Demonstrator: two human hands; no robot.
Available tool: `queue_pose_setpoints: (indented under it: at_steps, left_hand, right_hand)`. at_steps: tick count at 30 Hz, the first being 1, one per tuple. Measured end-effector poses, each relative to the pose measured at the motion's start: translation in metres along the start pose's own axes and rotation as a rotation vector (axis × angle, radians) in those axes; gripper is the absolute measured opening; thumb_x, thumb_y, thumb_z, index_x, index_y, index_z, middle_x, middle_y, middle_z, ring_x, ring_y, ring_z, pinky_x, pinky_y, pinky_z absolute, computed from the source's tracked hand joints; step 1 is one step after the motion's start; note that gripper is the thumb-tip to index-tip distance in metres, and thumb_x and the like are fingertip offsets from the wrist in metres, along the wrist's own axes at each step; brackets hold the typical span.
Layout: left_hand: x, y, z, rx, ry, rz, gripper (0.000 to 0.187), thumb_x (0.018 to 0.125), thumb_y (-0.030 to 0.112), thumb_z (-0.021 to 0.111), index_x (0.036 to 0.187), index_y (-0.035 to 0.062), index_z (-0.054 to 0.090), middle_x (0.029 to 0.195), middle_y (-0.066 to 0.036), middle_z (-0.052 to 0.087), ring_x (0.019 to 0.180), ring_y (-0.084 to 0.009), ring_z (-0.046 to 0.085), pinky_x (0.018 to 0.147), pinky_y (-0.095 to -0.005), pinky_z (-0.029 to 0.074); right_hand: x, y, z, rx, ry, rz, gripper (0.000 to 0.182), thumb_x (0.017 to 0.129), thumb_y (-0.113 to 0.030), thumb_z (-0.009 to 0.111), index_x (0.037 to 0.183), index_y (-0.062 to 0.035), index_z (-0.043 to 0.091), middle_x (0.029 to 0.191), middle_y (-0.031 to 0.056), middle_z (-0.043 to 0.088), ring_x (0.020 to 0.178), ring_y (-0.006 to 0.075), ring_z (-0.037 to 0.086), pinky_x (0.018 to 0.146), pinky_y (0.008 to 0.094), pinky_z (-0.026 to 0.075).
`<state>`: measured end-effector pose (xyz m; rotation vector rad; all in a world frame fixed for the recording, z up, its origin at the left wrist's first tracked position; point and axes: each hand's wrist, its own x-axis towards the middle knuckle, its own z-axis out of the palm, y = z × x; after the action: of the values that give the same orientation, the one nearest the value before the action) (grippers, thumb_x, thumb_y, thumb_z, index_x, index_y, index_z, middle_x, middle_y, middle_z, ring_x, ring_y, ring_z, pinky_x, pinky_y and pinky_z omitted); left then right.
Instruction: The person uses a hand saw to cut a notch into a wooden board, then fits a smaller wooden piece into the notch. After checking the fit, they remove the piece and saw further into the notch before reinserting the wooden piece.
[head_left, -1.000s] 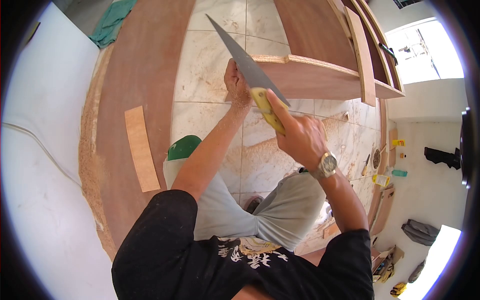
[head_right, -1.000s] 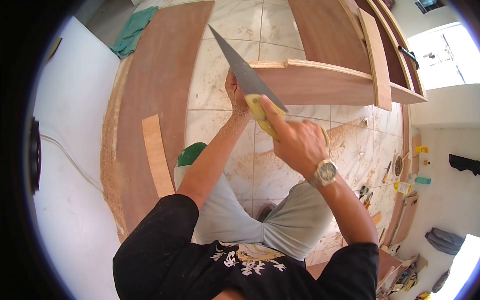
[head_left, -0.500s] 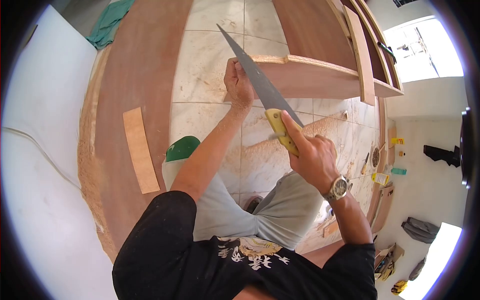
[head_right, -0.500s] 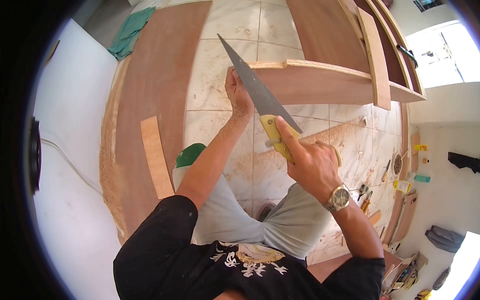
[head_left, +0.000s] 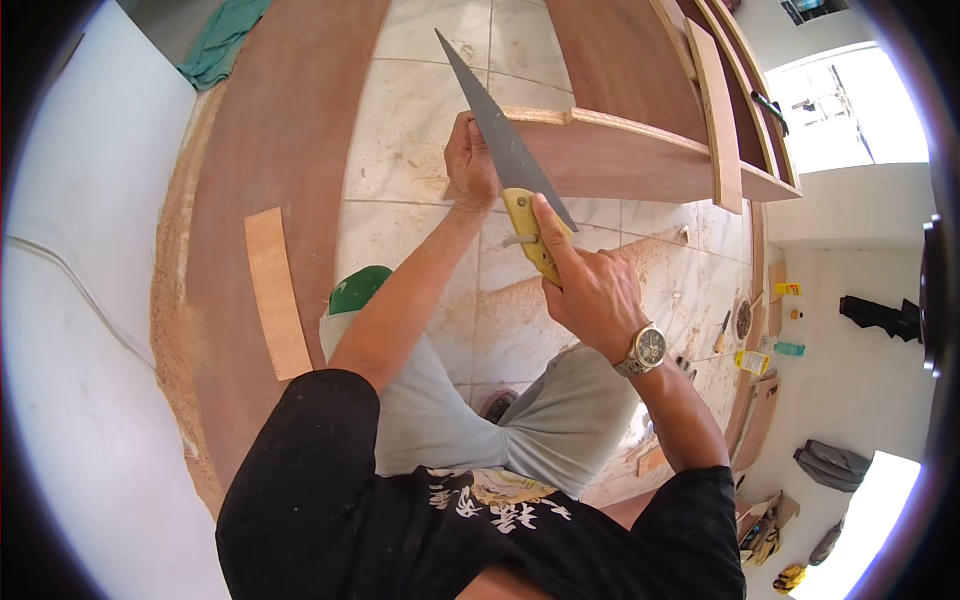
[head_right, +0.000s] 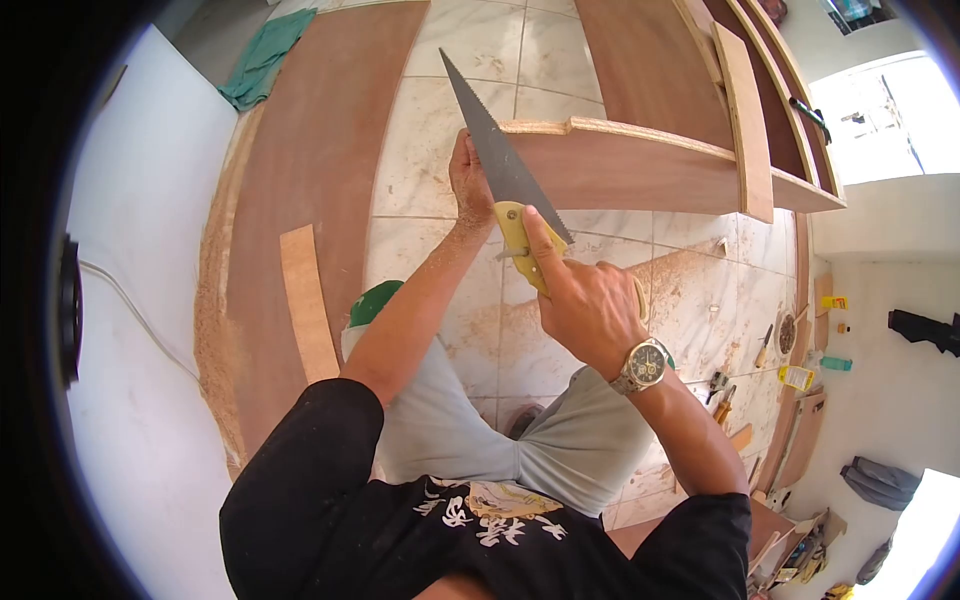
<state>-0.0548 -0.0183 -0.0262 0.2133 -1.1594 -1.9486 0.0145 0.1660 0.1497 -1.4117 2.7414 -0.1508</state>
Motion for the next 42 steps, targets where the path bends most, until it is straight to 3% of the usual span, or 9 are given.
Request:
queue_pose_setpoints:
  at_steps: [6, 10, 16, 19, 22, 25, 31, 37, 42]
  left_hand:
    - [0.002, -0.003, 0.0, 0.06, 0.04, 0.009, 0.037, 0.113, 0.036, 0.044, 0.103, 0.0043, 0.061, 0.085, 0.001, 0.063, 0.076, -0.0067, 0.056, 0.07, -0.0231, 0.048]
    - [0.002, 0.002, 0.007, 0.066, 0.077, 0.054, 0.034, 0.113, 0.033, 0.045, 0.103, 0.004, 0.061, 0.084, 0.0, 0.063, 0.076, -0.0069, 0.056, 0.07, -0.0236, 0.048]
    - [0.005, 0.001, 0.002, 0.023, 0.02, -0.014, 0.031, 0.113, 0.034, 0.044, 0.101, 0.0084, 0.057, 0.084, 0.002, 0.06, 0.074, -0.0055, 0.057, 0.063, -0.0226, 0.049]
    - [0.002, -0.004, 0.001, -0.034, 0.004, -0.011, 0.027, 0.112, 0.031, 0.047, 0.102, 0.0087, 0.057, 0.084, 0.001, 0.062, 0.073, -0.0063, 0.059, 0.063, -0.023, 0.05]
    - [0.001, -0.005, 0.004, -0.123, 0.007, 0.062, 0.028, 0.112, 0.028, 0.047, 0.102, 0.0061, 0.06, 0.084, 0.0, 0.063, 0.075, -0.0069, 0.058, 0.065, -0.0235, 0.049]
    - [0.002, -0.005, 0.004, -0.15, 0.027, 0.055, 0.031, 0.113, 0.029, 0.047, 0.101, 0.0043, 0.06, 0.085, -0.001, 0.063, 0.076, -0.0072, 0.058, 0.067, -0.0239, 0.049]
    - [0.007, 0.0, 0.003, 0.006, 0.043, 0.028, 0.025, 0.111, 0.026, 0.05, 0.101, 0.0056, 0.06, 0.088, -0.002, 0.065, 0.077, -0.0083, 0.06, 0.067, -0.0244, 0.051]
    - [-0.001, -0.003, 0.005, -0.043, 0.064, 0.044, 0.033, 0.113, 0.033, 0.047, 0.102, 0.0043, 0.06, 0.088, -0.003, 0.066, 0.078, -0.0096, 0.06, 0.072, -0.0254, 0.051]
    - [0.002, 0.009, 0.008, 0.002, 0.041, 0.009, 0.035, 0.113, 0.034, 0.046, 0.105, 0.0031, 0.061, 0.091, -0.004, 0.067, 0.081, -0.0101, 0.06, 0.075, -0.0255, 0.051]
  right_hand:
    - [-0.028, 0.012, -0.013, 0.0, -0.035, -0.027, 0.092, 0.078, -0.009, 0.067, 0.163, -0.0193, 0.031, 0.064, 0.0081, 0.066, 0.052, 0.029, 0.064, 0.052, 0.0439, 0.051]
    - [0.029, 0.016, -0.001, -0.046, 0.026, -0.001, 0.086, 0.078, -0.009, 0.067, 0.159, -0.023, 0.039, 0.065, 0.0084, 0.068, 0.052, 0.0306, 0.064, 0.053, 0.0449, 0.052]
    - [-0.011, 0.006, -0.009, 0.008, -0.035, 0.024, 0.08, 0.08, -0.009, 0.066, 0.155, -0.021, 0.045, 0.064, 0.0105, 0.067, 0.052, 0.0329, 0.063, 0.054, 0.047, 0.052]
    - [0.008, 0.011, -0.007, 0.032, -0.024, 0.027, 0.078, 0.08, -0.009, 0.067, 0.154, -0.0207, 0.047, 0.063, 0.0113, 0.066, 0.052, 0.0327, 0.063, 0.053, 0.0464, 0.051]
    - [0.055, 0.017, 0.007, 0.022, 0.141, -0.105, 0.081, 0.078, -0.007, 0.068, 0.155, -0.0212, 0.046, 0.062, 0.0111, 0.065, 0.052, 0.0322, 0.064, 0.053, 0.0458, 0.052]
    - [0.067, 0.016, 0.009, 0.001, 0.107, -0.081, 0.087, 0.078, -0.007, 0.068, 0.159, -0.0241, 0.042, 0.063, 0.0117, 0.067, 0.058, 0.0345, 0.067, 0.058, 0.0455, 0.054]
    - [-0.013, 0.035, -0.016, -0.007, -0.039, -0.009, 0.087, 0.077, -0.006, 0.068, 0.158, -0.0259, 0.042, 0.065, 0.0125, 0.068, 0.057, 0.0345, 0.066, 0.058, 0.045, 0.054]
    - [0.08, 0.029, 0.009, -0.061, 0.113, -0.15, 0.088, 0.075, -0.006, 0.068, 0.157, -0.0266, 0.044, 0.061, 0.0096, 0.067, 0.051, 0.0287, 0.065, 0.053, 0.0437, 0.052]
    - [0.004, 0.048, -0.005, 0.02, 0.032, -0.068, 0.089, 0.076, -0.008, 0.07, 0.158, -0.029, 0.043, 0.061, 0.0111, 0.067, 0.052, 0.0319, 0.065, 0.055, 0.0439, 0.053]
